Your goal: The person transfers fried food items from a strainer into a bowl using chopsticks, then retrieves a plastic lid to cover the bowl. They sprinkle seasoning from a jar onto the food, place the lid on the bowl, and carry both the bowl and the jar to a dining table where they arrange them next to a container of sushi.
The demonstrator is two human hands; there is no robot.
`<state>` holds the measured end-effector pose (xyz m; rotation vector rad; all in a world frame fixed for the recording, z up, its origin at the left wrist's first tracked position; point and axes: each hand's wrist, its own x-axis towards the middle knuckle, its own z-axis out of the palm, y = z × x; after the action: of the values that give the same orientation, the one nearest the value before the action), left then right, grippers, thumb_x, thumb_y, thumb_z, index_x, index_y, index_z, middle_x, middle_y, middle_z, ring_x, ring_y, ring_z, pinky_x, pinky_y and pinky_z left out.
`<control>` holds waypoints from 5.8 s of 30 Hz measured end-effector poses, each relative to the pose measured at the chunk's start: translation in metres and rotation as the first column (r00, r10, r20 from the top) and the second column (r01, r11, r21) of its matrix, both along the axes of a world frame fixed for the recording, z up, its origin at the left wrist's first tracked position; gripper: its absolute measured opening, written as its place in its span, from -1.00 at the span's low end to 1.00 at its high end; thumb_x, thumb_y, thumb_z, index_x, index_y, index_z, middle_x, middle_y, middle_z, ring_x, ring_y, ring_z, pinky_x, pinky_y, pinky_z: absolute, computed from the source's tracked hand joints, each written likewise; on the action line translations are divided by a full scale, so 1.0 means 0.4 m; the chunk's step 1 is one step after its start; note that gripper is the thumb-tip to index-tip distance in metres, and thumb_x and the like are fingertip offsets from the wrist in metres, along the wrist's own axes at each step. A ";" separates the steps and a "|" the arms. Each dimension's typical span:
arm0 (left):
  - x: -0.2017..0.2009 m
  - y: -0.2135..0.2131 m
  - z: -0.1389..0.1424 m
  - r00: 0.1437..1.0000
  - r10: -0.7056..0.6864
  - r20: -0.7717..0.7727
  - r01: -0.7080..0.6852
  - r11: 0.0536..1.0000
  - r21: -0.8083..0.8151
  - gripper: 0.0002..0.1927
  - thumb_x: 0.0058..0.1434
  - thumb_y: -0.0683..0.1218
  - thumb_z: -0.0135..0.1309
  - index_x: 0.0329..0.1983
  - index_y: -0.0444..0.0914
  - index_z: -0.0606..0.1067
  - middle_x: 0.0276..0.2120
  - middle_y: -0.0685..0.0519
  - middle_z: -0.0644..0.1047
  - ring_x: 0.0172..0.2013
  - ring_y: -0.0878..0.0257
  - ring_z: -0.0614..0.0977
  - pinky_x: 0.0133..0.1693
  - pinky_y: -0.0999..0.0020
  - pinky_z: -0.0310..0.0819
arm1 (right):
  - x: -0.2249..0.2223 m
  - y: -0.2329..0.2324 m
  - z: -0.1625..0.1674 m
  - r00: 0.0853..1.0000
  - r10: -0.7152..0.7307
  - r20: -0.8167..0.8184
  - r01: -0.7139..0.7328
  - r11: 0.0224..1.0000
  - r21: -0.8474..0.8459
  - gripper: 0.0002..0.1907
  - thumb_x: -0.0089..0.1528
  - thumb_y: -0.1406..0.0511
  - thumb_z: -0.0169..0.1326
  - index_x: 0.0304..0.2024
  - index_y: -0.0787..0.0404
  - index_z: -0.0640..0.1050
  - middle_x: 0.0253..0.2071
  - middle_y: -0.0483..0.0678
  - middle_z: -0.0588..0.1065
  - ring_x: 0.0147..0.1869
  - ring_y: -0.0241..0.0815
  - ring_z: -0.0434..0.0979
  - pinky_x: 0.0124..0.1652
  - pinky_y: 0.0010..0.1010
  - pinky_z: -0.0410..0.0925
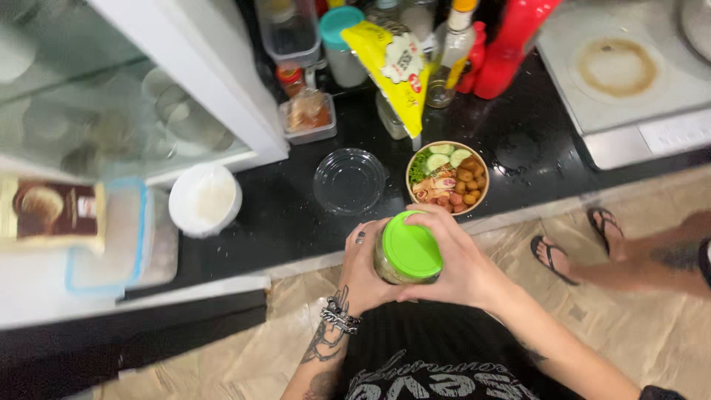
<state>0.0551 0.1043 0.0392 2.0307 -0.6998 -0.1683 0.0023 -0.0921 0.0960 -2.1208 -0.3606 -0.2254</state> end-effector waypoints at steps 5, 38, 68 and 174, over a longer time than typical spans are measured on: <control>0.061 0.015 -0.025 0.972 -0.232 0.041 0.234 0.970 -0.069 0.14 -0.38 0.11 0.51 0.33 -0.27 0.30 0.24 -0.14 0.39 0.30 -0.16 0.33 0.32 -0.06 0.11 | -0.041 0.034 -0.028 0.957 -0.288 -0.016 0.288 0.958 -0.011 -0.02 -0.21 0.17 0.54 0.18 0.16 0.34 0.23 0.18 0.36 0.32 0.16 0.41 0.23 -0.13 0.32; 0.271 -0.066 -0.278 0.615 -0.197 -0.764 -0.605 0.503 -0.617 -0.87 0.48 -0.06 -0.07 -0.03 -0.20 0.41 -0.33 0.12 0.41 -0.37 0.27 0.45 -0.32 0.31 0.39 | 0.022 -0.343 -0.208 0.510 -0.848 0.143 0.852 0.476 -0.218 -0.07 -0.09 0.15 0.52 0.21 0.16 0.30 0.15 0.13 0.30 0.17 0.23 0.46 0.02 -0.04 0.42; 0.275 -0.269 -0.333 0.866 0.433 -0.250 -0.482 0.856 -0.188 -0.76 0.34 -0.01 0.10 -0.15 -0.30 0.54 -0.31 0.05 0.53 -0.38 0.34 0.53 -0.31 0.41 0.46 | 0.122 -0.109 -0.471 0.551 -0.703 -0.449 0.797 0.284 0.533 -0.72 0.40 0.26 0.01 0.12 0.23 0.53 -0.13 -0.18 0.50 -0.09 -0.42 0.42 -0.05 -0.58 0.34; 0.431 -0.209 -0.321 0.849 -0.142 -0.509 0.055 0.981 -0.184 -0.70 0.21 -0.02 0.30 -0.17 -0.36 0.62 -0.34 0.03 0.66 -0.32 0.38 0.65 -0.24 0.48 0.54 | 0.387 -0.288 -0.423 0.799 0.019 -0.601 0.238 0.908 0.345 -0.81 0.29 0.26 0.20 -0.19 0.29 0.66 -0.34 -0.20 0.59 -0.26 -0.47 0.46 -0.26 -0.52 0.38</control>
<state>0.2277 0.0207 -0.0893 1.6804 -0.4515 -0.6762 0.1571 -0.2073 -0.0733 -1.6822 0.1821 0.2871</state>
